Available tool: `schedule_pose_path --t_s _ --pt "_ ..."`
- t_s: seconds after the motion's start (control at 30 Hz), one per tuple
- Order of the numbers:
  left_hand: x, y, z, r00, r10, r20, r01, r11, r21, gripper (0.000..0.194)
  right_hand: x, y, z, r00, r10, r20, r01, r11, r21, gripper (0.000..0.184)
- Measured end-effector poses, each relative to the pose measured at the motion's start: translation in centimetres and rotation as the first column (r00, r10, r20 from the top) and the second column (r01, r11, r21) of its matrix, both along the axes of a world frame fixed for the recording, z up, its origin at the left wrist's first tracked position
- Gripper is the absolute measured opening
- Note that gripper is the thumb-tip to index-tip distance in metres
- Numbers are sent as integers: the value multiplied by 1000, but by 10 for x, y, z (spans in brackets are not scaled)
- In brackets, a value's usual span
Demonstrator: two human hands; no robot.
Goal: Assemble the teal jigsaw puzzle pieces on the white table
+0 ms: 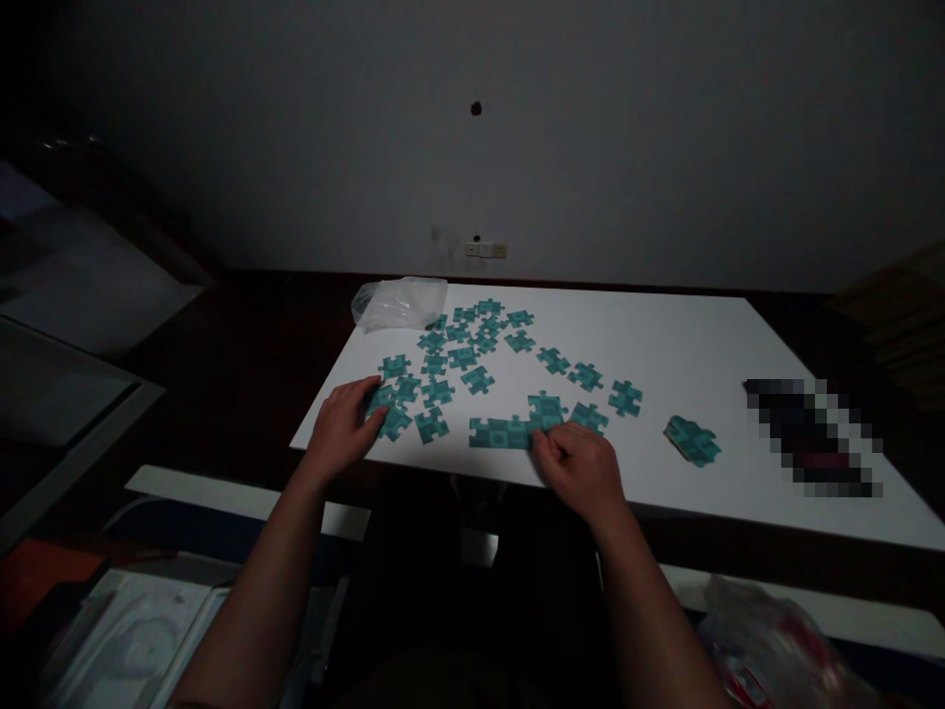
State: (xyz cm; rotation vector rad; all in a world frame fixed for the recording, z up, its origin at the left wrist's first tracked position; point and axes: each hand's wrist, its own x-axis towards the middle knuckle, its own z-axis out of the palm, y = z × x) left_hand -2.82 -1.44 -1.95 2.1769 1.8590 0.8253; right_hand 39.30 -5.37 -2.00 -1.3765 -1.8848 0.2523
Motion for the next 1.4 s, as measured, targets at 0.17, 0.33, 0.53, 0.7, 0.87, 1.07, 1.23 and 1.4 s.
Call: schedule_pose_path --t_s 0.17,0.33,0.53,0.7,0.87,1.07,1.23,1.4 --pt "-1 2 -3 1000 8 -3 -8 1000 1 54 1 1 0 1000 -8 6 8 1000 -11 59" --pt "-1 4 -4 1000 22 4 -22 1000 10 53 0 1 0 1000 -17 12 18 1000 -7 56" --pt "1 0 0 1000 10 30 -12 997 75 46 2 3 -5 1000 -14 22 14 1000 -2 52" --pt "26 -24 9 990 -143 -6 143 980 137 34 3 5 -9 1000 -20 11 20 999 25 53" --pt "59 -39 23 944 -299 -136 302 953 -2 59 4 4 -9 1000 -29 1 29 999 28 55" --pt "72 -37 26 950 -255 -178 246 967 -70 55 3 5 -9 1000 -28 -5 28 999 21 53" --pt "83 -43 20 957 -185 -221 176 983 -60 55 3 5 -8 1000 -23 -5 23 999 30 52" --pt "91 -47 19 968 -160 -191 153 987 -47 62 3 5 -7 1000 -25 -1 25 999 31 52"
